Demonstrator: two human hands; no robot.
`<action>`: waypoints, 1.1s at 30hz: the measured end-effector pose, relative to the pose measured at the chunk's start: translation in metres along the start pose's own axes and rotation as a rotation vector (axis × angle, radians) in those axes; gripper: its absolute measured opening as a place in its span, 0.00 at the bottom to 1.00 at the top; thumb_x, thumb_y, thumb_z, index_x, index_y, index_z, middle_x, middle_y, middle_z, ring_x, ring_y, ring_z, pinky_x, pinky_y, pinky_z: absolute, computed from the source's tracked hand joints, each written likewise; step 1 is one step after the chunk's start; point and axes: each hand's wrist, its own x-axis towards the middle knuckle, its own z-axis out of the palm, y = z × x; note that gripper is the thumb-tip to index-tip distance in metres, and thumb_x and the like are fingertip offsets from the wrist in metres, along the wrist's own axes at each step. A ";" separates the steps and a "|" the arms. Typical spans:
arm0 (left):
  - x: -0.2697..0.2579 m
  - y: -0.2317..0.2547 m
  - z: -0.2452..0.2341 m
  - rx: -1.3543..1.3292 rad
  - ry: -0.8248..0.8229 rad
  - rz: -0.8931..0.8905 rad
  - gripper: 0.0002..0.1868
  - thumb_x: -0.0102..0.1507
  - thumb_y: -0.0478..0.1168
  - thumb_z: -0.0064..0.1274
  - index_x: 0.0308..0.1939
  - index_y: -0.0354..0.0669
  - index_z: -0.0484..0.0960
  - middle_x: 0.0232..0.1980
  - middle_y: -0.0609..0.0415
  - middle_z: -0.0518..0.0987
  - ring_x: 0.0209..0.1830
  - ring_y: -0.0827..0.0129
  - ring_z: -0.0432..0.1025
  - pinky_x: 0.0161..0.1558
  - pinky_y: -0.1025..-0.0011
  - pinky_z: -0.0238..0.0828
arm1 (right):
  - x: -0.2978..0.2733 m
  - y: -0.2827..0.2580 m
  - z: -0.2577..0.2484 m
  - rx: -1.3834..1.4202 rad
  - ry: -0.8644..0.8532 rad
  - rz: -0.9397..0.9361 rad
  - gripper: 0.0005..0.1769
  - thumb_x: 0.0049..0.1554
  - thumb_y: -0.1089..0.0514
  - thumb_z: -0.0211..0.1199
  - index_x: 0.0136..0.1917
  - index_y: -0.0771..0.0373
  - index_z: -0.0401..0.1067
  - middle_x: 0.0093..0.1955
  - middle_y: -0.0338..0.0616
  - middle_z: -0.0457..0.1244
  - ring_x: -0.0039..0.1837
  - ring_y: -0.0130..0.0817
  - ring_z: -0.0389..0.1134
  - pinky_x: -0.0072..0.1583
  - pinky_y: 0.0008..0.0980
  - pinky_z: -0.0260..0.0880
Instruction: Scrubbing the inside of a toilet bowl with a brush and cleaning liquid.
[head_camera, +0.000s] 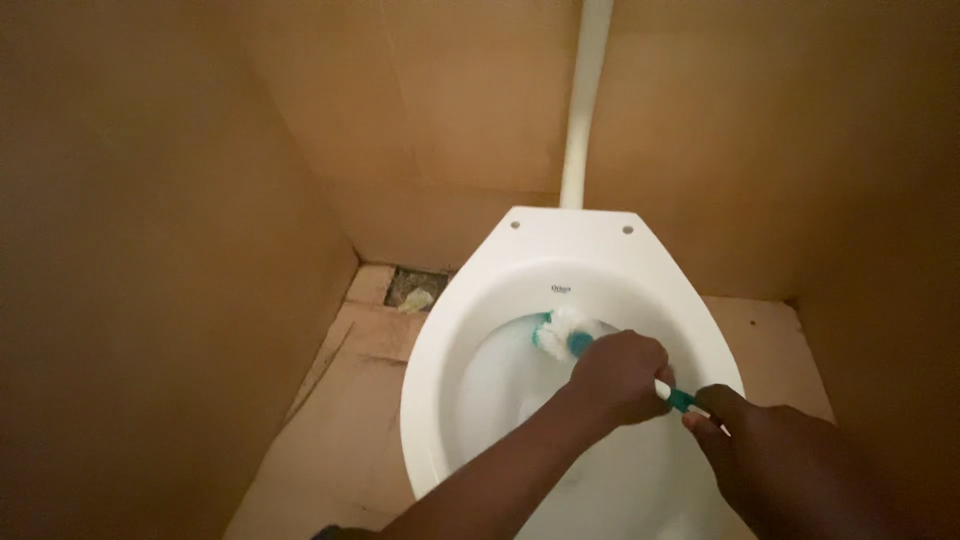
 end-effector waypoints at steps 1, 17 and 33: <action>0.002 0.001 -0.001 0.019 0.003 0.016 0.09 0.49 0.46 0.65 0.25 0.47 0.85 0.29 0.50 0.82 0.31 0.55 0.79 0.35 0.57 0.76 | -0.001 0.001 -0.002 0.045 0.016 -0.014 0.21 0.67 0.39 0.46 0.63 0.46 0.74 0.43 0.48 0.74 0.46 0.44 0.77 0.53 0.44 0.74; 0.002 -0.014 0.015 -0.004 0.153 0.231 0.08 0.46 0.44 0.67 0.24 0.48 0.86 0.31 0.48 0.83 0.36 0.52 0.77 0.38 0.56 0.73 | 0.006 -0.003 0.009 -0.023 -0.041 -0.044 0.21 0.69 0.40 0.43 0.65 0.48 0.70 0.43 0.46 0.73 0.47 0.40 0.77 0.53 0.44 0.74; -0.006 0.004 -0.009 0.000 0.133 -0.013 0.12 0.62 0.41 0.55 0.37 0.34 0.73 0.29 0.37 0.80 0.31 0.44 0.77 0.37 0.50 0.73 | 0.002 0.011 0.000 0.334 0.160 -0.058 0.20 0.64 0.42 0.56 0.59 0.50 0.80 0.45 0.46 0.74 0.47 0.43 0.74 0.53 0.42 0.76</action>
